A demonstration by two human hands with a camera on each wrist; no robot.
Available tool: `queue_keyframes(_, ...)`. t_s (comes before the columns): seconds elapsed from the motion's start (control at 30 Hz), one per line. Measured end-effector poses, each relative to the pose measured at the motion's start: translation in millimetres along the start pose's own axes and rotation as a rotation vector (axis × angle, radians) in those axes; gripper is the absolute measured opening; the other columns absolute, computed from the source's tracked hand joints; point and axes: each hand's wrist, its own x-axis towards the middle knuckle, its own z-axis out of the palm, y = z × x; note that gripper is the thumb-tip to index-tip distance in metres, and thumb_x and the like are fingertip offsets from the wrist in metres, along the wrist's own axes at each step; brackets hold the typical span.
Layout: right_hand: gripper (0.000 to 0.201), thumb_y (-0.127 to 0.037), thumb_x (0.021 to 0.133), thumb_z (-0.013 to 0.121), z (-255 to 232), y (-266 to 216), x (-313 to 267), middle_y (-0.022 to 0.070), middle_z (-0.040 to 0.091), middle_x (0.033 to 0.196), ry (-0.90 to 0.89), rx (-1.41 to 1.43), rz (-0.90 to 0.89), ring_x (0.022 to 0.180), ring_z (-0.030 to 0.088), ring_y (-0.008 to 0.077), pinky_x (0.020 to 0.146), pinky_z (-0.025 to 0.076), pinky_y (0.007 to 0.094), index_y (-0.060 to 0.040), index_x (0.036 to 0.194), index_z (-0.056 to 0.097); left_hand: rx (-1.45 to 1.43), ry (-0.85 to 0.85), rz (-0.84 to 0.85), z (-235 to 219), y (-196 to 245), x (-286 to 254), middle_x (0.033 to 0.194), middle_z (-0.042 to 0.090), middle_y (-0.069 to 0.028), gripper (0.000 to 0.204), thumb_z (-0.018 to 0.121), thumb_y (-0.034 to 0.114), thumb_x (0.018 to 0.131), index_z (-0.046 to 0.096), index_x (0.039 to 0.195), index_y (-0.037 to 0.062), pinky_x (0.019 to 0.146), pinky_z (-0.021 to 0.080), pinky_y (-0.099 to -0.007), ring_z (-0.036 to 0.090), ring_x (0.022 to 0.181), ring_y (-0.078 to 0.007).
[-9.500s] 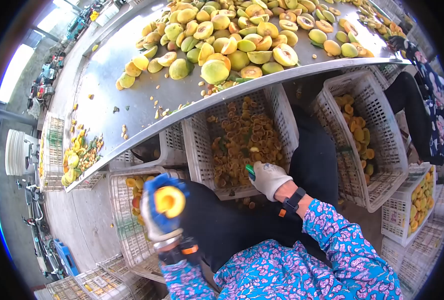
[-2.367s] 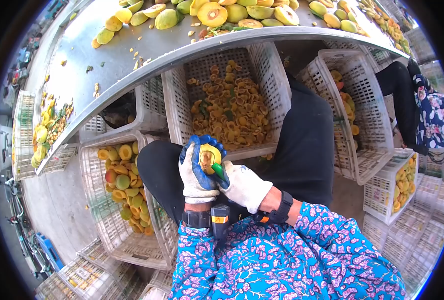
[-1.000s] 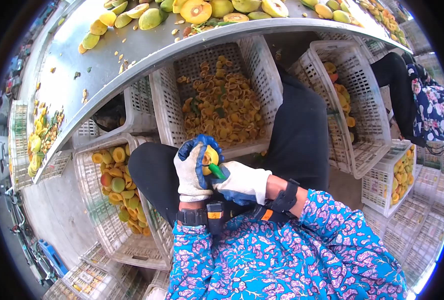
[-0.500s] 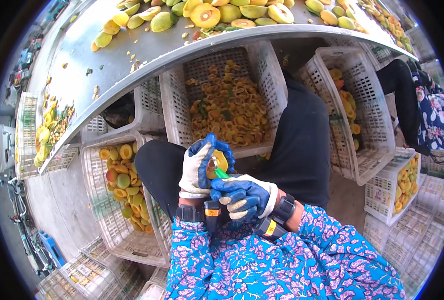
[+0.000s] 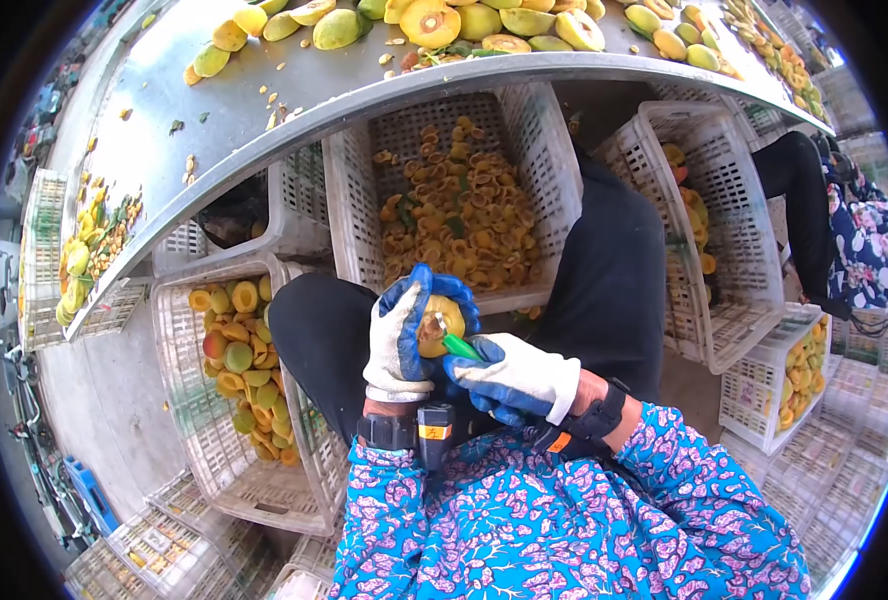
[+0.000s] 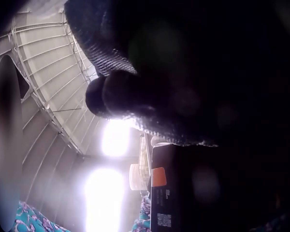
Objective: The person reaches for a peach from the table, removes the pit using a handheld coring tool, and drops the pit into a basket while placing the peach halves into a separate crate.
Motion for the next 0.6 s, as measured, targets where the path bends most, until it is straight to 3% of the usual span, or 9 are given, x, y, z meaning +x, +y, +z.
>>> queue_keyframes(0.1, 0.024, -0.03, 0.092, 0.06, -3, 1, 0, -0.0022, 0.049, 0.059, -0.054, -0.003, 0.046, 0.04, 0.041, 0.006, 0.036, 0.035, 0.021, -0.0056, 0.09, 0.058, 0.038, 0.002, -0.041, 0, 0, -1, 0.077, 0.066, -0.0152, 0.034, 0.059, 0.03, 0.092, 0.064, 0.086, -0.0032, 0.057, 0.055, -0.0343, 0.065, 0.062, -0.0251)
queue_keyframes(0.17, 0.023, -0.028, 0.093, 0.058, -5, 7, 0, -0.0029, 0.046, 0.058, -0.261, 0.325, 0.086, 0.039, 0.039, 0.0055, 0.036, 0.033, 0.0208, -0.0046, 0.09, 0.058, 0.027, 0.02, -0.145, 3, 6, -3, 0.077, 0.065, -0.0148, 0.032, 0.06, 0.029, 0.091, 0.064, 0.086, -0.0022, 0.057, 0.055, -0.0344, 0.065, 0.062, -0.0248)
queue_keyframes(0.23, 0.023, -0.025, 0.095, 0.055, -4, 14, 4, -0.004, 0.043, 0.056, -0.405, 0.601, 0.072, 0.038, 0.036, 0.005, 0.036, 0.031, 0.0204, -0.0026, 0.09, 0.058, 0.096, -0.031, -0.133, 3, 11, 1, 0.077, 0.065, -0.0148, 0.032, 0.06, 0.029, 0.091, 0.064, 0.086, -0.0022, 0.057, 0.055, -0.0346, 0.065, 0.062, -0.0249)
queue_keyframes(0.33, 0.021, -0.025, 0.097, 0.051, -3, 14, 5, -0.0048, 0.041, 0.056, -0.327, 0.485, 0.08, 0.039, 0.038, 0.0065, 0.036, 0.029, 0.0218, -0.0055, 0.093, 0.057, 0.123, -0.038, -0.131, -1, 12, 3, 0.078, 0.066, -0.0156, 0.032, 0.061, 0.027, 0.091, 0.064, 0.087, -0.0037, 0.057, 0.054, -0.0345, 0.065, 0.063, -0.0257)
queue_keyframes(0.4, 0.018, -0.025, 0.092, 0.06, -5, 12, 6, -0.0032, 0.049, 0.06, -0.09, 0.038, -0.003, 0.042, 0.045, 0.0057, 0.038, 0.035, 0.0203, -0.0069, 0.092, 0.058, 0.137, -0.018, -0.132, -6, 3, 7, 0.078, 0.066, -0.0161, 0.031, 0.061, 0.026, 0.091, 0.063, 0.087, -0.0048, 0.057, 0.054, -0.0342, 0.065, 0.063, -0.0262)
queue_keyframes(0.47, 0.02, -0.026, 0.091, 0.062, -8, 9, 7, -0.003, 0.052, 0.062, -0.019, -0.184, 0.032, 0.044, 0.047, 0.0054, 0.038, 0.037, 0.0198, -0.0071, 0.091, 0.058, 0.17, -0.039, -0.199, -8, 0, 11, 0.077, 0.066, -0.0164, 0.031, 0.06, 0.025, 0.092, 0.063, 0.087, -0.0062, 0.057, 0.054, -0.0337, 0.065, 0.063, -0.0261)
queue_keyframes(0.6, 0.017, -0.025, 0.093, 0.059, -9, 9, -1, -0.0038, 0.049, 0.061, -0.162, 0.19, 0.063, 0.042, 0.045, 0.0058, 0.037, 0.035, 0.0201, -0.0083, 0.09, 0.056, 0.153, -0.037, -0.224, -5, 1, 10, 0.075, 0.066, -0.0155, 0.034, 0.058, 0.028, 0.093, 0.063, 0.087, -0.0052, 0.058, 0.054, -0.0334, 0.065, 0.063, -0.0252)
